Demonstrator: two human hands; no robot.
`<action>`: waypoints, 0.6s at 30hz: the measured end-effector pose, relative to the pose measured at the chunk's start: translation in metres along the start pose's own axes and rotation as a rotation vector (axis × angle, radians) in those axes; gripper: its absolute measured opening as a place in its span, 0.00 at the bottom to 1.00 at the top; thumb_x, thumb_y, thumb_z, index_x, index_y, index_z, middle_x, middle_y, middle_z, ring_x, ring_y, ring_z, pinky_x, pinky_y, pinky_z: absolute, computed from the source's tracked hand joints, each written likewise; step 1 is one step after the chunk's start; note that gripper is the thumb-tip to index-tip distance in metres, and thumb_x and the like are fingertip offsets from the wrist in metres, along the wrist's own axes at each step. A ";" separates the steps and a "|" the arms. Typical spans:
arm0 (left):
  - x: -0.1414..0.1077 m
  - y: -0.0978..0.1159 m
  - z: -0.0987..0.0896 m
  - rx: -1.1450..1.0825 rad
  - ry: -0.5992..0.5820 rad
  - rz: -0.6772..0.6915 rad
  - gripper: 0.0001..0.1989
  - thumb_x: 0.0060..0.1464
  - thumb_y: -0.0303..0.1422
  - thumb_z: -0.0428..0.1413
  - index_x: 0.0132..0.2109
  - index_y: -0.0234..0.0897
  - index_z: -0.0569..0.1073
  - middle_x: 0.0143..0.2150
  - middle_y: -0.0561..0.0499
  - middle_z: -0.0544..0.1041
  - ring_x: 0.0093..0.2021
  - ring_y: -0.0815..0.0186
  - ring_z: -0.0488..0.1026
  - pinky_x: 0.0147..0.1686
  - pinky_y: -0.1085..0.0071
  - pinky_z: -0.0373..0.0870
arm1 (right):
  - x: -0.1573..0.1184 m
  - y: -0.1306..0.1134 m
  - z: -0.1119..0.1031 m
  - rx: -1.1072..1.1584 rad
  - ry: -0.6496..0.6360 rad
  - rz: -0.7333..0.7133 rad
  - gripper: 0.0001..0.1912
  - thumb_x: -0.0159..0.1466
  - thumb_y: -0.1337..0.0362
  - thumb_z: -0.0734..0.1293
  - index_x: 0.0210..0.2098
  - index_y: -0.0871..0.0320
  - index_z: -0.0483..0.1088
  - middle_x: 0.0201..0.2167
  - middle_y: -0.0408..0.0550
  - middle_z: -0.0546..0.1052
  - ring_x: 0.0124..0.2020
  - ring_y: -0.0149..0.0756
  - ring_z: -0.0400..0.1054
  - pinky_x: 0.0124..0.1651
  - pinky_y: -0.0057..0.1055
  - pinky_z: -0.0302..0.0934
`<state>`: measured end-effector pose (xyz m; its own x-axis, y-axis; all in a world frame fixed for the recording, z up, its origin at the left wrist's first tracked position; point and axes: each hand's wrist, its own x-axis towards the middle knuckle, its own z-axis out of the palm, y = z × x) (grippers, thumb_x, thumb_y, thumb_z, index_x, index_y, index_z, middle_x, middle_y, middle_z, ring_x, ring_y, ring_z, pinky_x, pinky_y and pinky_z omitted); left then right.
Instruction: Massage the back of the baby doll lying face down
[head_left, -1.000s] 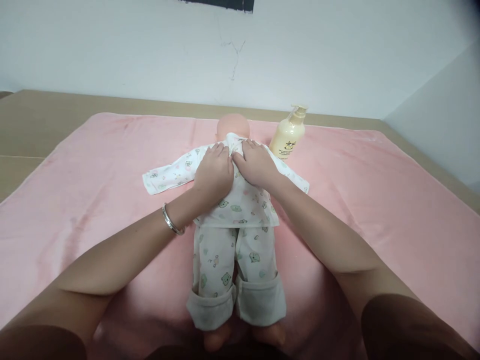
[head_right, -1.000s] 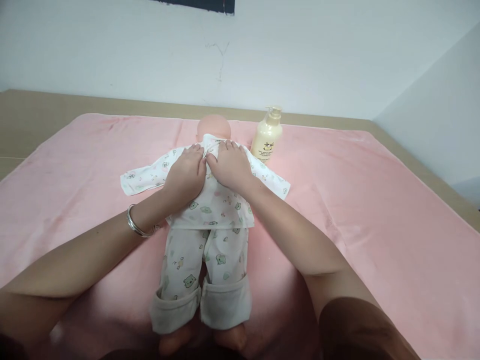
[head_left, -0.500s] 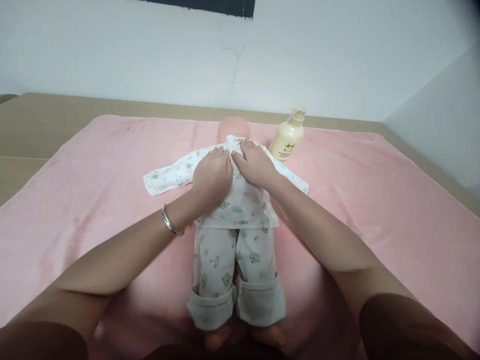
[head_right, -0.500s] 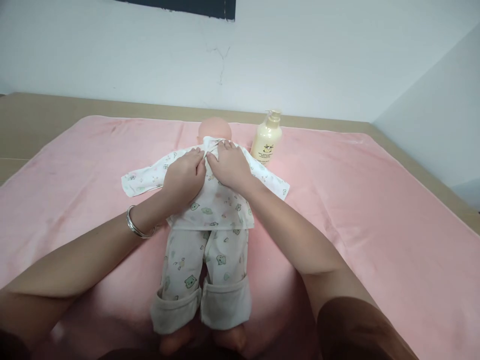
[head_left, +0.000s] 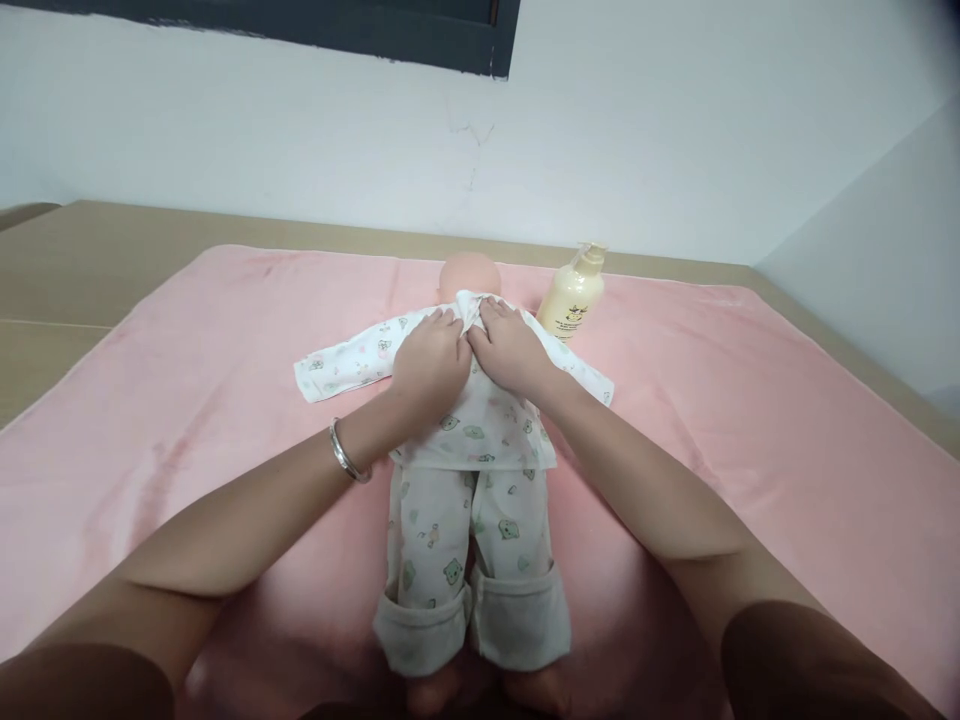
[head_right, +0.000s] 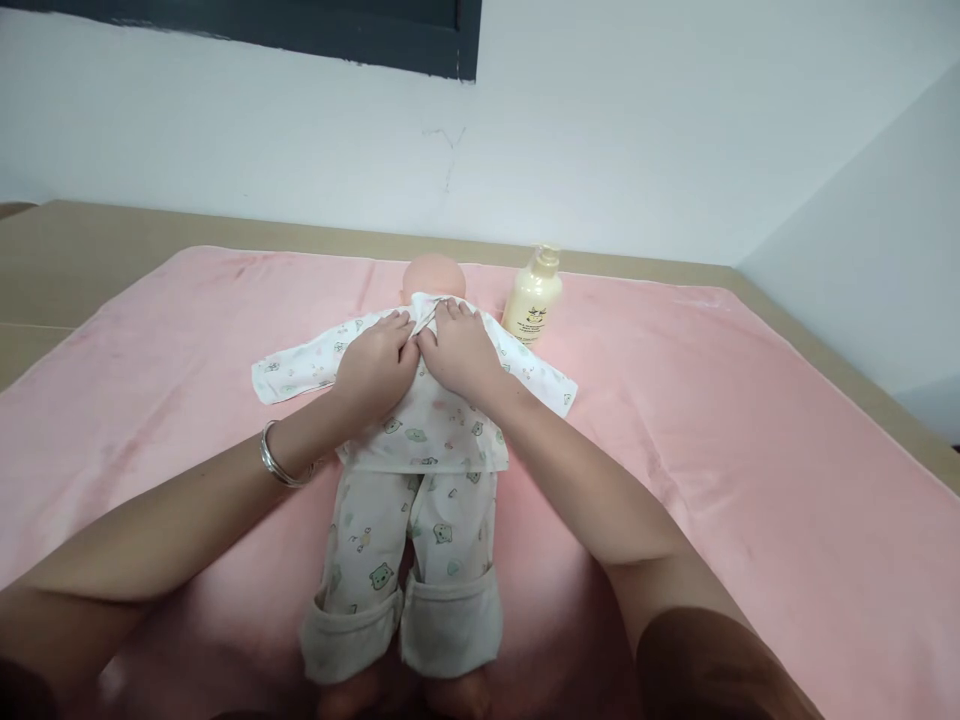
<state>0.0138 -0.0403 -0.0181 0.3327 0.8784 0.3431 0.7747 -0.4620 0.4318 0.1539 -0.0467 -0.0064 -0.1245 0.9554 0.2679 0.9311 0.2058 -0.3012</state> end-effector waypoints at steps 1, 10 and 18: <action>-0.001 0.002 -0.001 -0.004 -0.004 0.010 0.23 0.64 0.29 0.42 0.54 0.33 0.79 0.63 0.41 0.77 0.68 0.56 0.69 0.73 0.54 0.62 | 0.000 0.000 0.002 -0.010 -0.001 0.001 0.24 0.72 0.65 0.52 0.58 0.71 0.68 0.62 0.67 0.73 0.65 0.55 0.64 0.68 0.51 0.57; 0.020 -0.018 0.002 -0.123 -0.015 -0.107 0.26 0.64 0.35 0.42 0.60 0.28 0.74 0.67 0.36 0.72 0.69 0.53 0.67 0.73 0.54 0.60 | -0.021 -0.016 -0.008 -0.065 -0.050 -0.102 0.26 0.72 0.67 0.53 0.61 0.73 0.70 0.64 0.68 0.72 0.69 0.54 0.63 0.73 0.49 0.54; 0.014 -0.019 0.008 -0.084 0.014 -0.095 0.27 0.65 0.36 0.43 0.64 0.27 0.72 0.68 0.37 0.72 0.70 0.54 0.67 0.73 0.56 0.59 | 0.000 -0.001 0.013 0.036 0.001 0.030 0.34 0.72 0.61 0.52 0.71 0.79 0.55 0.74 0.68 0.56 0.76 0.56 0.49 0.77 0.53 0.43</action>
<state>0.0079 -0.0183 -0.0281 0.2517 0.9173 0.3084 0.7545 -0.3856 0.5311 0.1489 -0.0441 -0.0181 -0.0961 0.9611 0.2588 0.9216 0.1842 -0.3416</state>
